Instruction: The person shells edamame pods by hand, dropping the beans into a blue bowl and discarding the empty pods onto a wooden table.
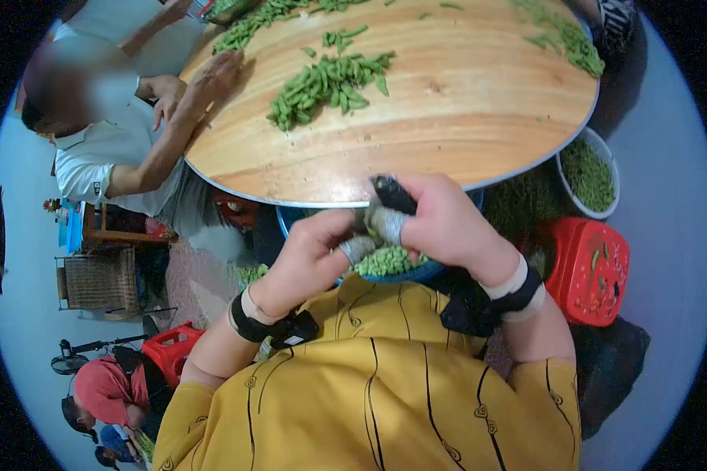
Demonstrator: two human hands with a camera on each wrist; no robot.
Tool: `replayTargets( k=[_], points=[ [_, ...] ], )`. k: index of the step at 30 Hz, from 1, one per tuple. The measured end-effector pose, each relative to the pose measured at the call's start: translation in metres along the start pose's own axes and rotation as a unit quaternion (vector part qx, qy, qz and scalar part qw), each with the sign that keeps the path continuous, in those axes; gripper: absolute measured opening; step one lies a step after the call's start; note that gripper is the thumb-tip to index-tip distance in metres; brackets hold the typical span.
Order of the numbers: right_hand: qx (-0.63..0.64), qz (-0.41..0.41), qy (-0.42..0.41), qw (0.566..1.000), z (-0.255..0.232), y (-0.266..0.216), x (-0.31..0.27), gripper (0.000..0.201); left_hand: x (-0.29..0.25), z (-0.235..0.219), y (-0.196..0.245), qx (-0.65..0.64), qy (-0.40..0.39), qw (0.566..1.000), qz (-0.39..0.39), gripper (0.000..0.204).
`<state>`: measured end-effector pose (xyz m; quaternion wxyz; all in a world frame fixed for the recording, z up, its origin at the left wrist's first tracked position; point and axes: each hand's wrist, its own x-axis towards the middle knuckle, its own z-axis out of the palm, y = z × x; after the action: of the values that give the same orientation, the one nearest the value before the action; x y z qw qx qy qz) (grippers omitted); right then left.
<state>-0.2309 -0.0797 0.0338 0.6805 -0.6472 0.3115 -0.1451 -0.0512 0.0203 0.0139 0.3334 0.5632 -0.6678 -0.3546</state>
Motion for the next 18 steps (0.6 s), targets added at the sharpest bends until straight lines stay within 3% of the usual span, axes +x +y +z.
replayTargets(
  k=[3, 4, 6, 7, 11, 13, 18],
  points=[
    [0.07, 0.005, -0.011, 0.997, 0.006, 0.015, 0.007, 0.013, -0.003, 0.01, 0.005, -0.316, 0.03, 0.943, -0.098, 0.021],
    [0.091, -0.003, -0.007, 0.996, 0.009, 0.018, 0.008, 0.014, -0.005, 0.007, 0.007, -0.315, 0.03, 0.943, -0.103, 0.021],
    [0.114, -0.013, -0.005, 0.993, 0.012, 0.021, 0.009, 0.015, -0.006, -0.003, 0.008, -0.356, -0.005, 0.912, -0.201, 0.022],
    [0.133, -0.014, 0.003, 0.991, 0.013, 0.023, 0.01, 0.017, -0.005, -0.002, 0.005, -0.35, 0.023, 0.924, -0.152, 0.022],
    [0.086, -0.021, 0.024, 0.996, 0.018, 0.019, -0.003, 0.026, -0.005, -0.009, -0.002, -0.257, 0.057, 0.951, -0.164, 0.018],
    [0.021, -0.022, 0.023, 0.999, 0.021, 0.018, -0.012, 0.03, -0.005, -0.007, -0.001, -0.254, 0.044, 0.95, -0.174, 0.017],
    [0.008, -0.009, 0.021, 1.0, 0.022, 0.018, -0.018, 0.034, -0.003, -0.004, -0.001, -0.214, 0.013, 0.961, -0.177, 0.016]
  ],
)
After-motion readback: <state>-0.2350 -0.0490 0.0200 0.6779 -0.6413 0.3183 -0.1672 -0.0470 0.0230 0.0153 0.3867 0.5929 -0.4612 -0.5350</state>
